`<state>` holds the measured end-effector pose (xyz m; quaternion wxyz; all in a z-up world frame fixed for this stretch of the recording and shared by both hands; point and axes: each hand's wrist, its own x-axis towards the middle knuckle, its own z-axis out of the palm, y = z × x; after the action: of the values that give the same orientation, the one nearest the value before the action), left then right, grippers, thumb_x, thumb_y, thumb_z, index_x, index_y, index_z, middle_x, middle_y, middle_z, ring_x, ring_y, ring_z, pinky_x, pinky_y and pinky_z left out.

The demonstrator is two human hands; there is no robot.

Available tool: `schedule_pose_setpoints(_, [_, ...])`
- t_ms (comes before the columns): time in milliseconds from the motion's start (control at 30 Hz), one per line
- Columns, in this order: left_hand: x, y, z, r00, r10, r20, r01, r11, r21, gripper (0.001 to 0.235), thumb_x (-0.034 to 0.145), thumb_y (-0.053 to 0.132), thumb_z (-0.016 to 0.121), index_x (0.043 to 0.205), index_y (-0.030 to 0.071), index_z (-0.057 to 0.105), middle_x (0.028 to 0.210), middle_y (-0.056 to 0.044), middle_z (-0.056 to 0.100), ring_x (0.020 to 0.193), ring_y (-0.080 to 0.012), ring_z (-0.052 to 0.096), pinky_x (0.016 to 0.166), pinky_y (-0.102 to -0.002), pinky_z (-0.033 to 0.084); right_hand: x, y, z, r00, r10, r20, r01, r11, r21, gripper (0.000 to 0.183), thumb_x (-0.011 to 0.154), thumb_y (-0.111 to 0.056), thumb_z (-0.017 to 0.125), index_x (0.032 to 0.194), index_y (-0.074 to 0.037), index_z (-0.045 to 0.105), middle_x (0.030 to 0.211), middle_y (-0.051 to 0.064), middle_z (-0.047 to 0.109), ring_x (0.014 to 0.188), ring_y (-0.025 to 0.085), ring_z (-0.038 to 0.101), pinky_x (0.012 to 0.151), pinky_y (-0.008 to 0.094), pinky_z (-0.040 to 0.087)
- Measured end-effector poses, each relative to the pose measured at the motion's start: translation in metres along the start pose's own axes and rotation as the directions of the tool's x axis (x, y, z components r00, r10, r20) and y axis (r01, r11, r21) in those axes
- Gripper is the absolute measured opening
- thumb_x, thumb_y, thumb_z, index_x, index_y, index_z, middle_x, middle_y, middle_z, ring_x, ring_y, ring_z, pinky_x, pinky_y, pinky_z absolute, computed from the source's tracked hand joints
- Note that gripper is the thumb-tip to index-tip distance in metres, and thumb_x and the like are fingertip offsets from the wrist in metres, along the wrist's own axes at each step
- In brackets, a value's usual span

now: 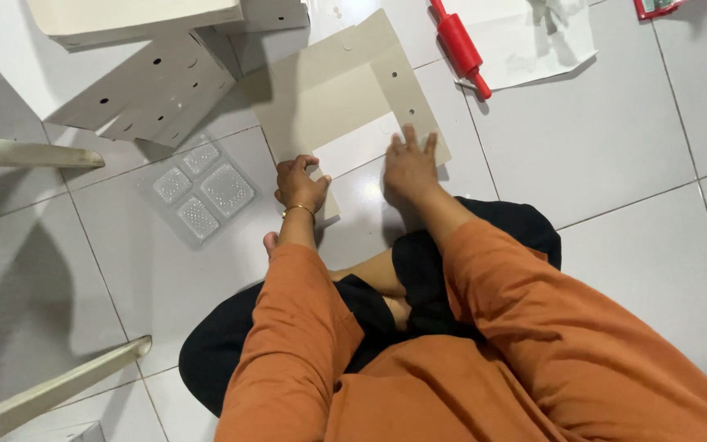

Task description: The person sits on the floor and folds a flat white cardboard sheet into a box. They fold the side flaps and tuck the tabs into slots to form the box structure.

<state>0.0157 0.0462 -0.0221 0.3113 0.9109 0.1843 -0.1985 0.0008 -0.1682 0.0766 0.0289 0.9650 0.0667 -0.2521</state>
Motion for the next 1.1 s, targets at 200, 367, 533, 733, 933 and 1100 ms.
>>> schedule_pose_setpoints(200, [0.008,-0.004,0.006,1.000,0.003,-0.005,-0.003,0.999,0.035,0.040,0.080,0.036,0.086,0.112,0.039,0.063,0.130,0.005,0.047,0.131,-0.0222,0.049,0.108,-0.048,0.038,0.029,-0.060,0.086,0.902,-0.422,-0.092,0.426,0.905,0.021,0.064,0.094,-0.015,0.037,0.156,-0.007,0.045,0.167,0.013,0.036,0.155,0.032,0.030,0.121,0.064,0.024])
schedule_pose_setpoints(367, [0.003,-0.006,0.002,1.000,0.021,-0.004,-0.021,1.000,0.021,0.040,0.080,0.036,0.086,0.112,0.038,0.064,0.130,0.005,0.047,0.132,-0.0219,0.050,0.109,-0.047,0.038,0.032,-0.036,0.089,0.941,-0.332,-0.061,0.334,0.942,0.022,0.061,0.097,-0.024,0.040,0.156,-0.010,0.046,0.166,0.012,0.038,0.154,0.029,0.034,0.122,0.066,0.016])
schedule_pose_setpoints(533, [-0.003,-0.007,0.000,1.000,0.020,-0.004,-0.019,1.000,0.007,0.041,0.080,0.034,0.086,0.113,0.036,0.063,0.131,0.004,0.048,0.132,-0.0225,0.050,0.109,-0.045,0.038,0.020,-0.016,0.065,0.973,-0.232,-0.024,0.232,0.972,0.042,0.060,0.099,-0.030,0.039,0.156,-0.013,0.047,0.162,0.012,0.043,0.152,0.031,0.037,0.121,0.071,0.009])
schedule_pose_setpoints(733, [0.002,-0.002,0.001,1.000,0.019,0.004,-0.019,0.999,0.031,0.040,0.082,0.033,0.085,0.115,0.035,0.062,0.131,0.004,0.048,0.132,-0.0228,0.049,0.110,-0.047,0.038,0.001,0.000,0.020,0.994,-0.108,-0.001,0.108,0.988,0.108,0.066,0.093,-0.019,0.036,0.158,-0.015,0.043,0.159,0.010,0.048,0.152,0.033,0.034,0.120,0.072,0.001])
schedule_pose_setpoints(933, [0.000,-0.005,0.000,1.000,0.025,-0.004,-0.025,1.000,0.018,0.039,0.082,0.033,0.084,0.114,0.036,0.062,0.130,0.004,0.047,0.131,-0.0223,0.049,0.109,-0.045,0.038,0.005,0.012,0.024,0.998,-0.057,-0.007,0.057,0.990,0.128,0.068,0.091,-0.018,0.042,0.158,-0.008,0.042,0.157,0.008,0.051,0.152,0.036,0.036,0.120,0.073,-0.002])
schedule_pose_setpoints(1100, [-0.004,0.001,-0.006,1.000,0.026,0.000,-0.026,0.999,0.023,0.040,0.082,0.032,0.085,0.115,0.034,0.062,0.132,0.003,0.048,0.132,-0.0236,0.050,0.109,-0.046,0.038,0.021,0.024,0.025,1.000,0.018,-0.012,-0.015,0.973,0.230,0.068,0.094,-0.026,0.047,0.160,-0.012,0.038,0.158,0.009,0.050,0.151,0.035,0.036,0.119,0.074,0.002])
